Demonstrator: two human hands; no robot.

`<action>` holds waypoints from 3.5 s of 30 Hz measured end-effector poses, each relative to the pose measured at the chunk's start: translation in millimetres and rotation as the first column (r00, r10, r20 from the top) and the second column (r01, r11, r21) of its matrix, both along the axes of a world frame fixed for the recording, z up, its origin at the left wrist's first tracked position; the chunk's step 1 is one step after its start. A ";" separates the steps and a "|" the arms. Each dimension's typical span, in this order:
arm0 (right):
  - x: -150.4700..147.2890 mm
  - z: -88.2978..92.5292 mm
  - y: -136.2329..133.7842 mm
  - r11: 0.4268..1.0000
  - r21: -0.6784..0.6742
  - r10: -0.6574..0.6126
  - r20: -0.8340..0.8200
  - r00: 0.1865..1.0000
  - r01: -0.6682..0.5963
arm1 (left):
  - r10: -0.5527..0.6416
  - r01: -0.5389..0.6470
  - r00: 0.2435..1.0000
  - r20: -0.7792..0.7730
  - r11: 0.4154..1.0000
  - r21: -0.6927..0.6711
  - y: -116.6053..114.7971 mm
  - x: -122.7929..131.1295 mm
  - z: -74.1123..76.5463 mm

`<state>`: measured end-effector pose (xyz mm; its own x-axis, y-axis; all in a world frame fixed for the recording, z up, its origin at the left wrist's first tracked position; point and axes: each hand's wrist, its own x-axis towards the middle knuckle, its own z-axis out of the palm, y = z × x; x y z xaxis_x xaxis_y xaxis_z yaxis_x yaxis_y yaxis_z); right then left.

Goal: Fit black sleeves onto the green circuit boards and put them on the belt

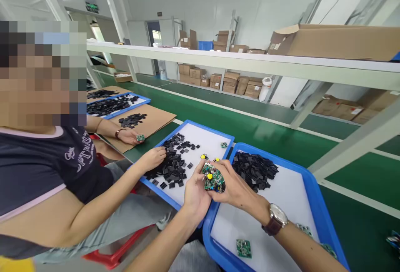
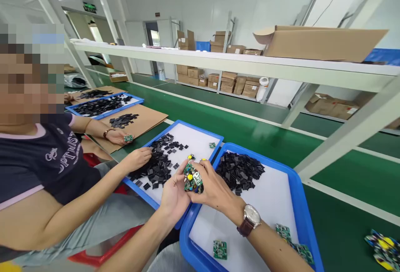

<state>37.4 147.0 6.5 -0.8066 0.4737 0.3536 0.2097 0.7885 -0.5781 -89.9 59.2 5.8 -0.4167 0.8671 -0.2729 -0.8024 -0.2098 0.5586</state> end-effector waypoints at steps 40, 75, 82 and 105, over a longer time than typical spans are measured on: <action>66.0 -19.6 -24.3 0.982 0.097 -0.148 -0.158 0.976 0.165 | -0.146 0.156 0.969 0.200 0.987 -0.032 -12.0 48.3 -0.4; 103.0 -20.6 -23.5 0.955 0.028 -0.284 -0.191 0.940 0.294 | -0.283 0.278 0.849 0.446 0.957 0.079 10.1 54.1 16.2; 100.7 -19.7 -26.3 0.946 0.063 -0.305 -0.169 0.937 0.319 | -0.274 0.293 0.845 0.459 0.956 0.031 8.8 54.7 14.9; 101.3 3.7 -29.5 0.978 -0.077 -0.202 -0.129 0.971 0.193 | -0.362 0.407 0.875 0.321 0.909 -0.088 -6.2 68.4 13.8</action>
<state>138.7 117.5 10.1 -0.6416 0.6439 0.4168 0.2740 0.7000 -0.6595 -21.5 53.1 19.5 0.0594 0.8823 -0.4669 -0.9331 0.2152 0.2880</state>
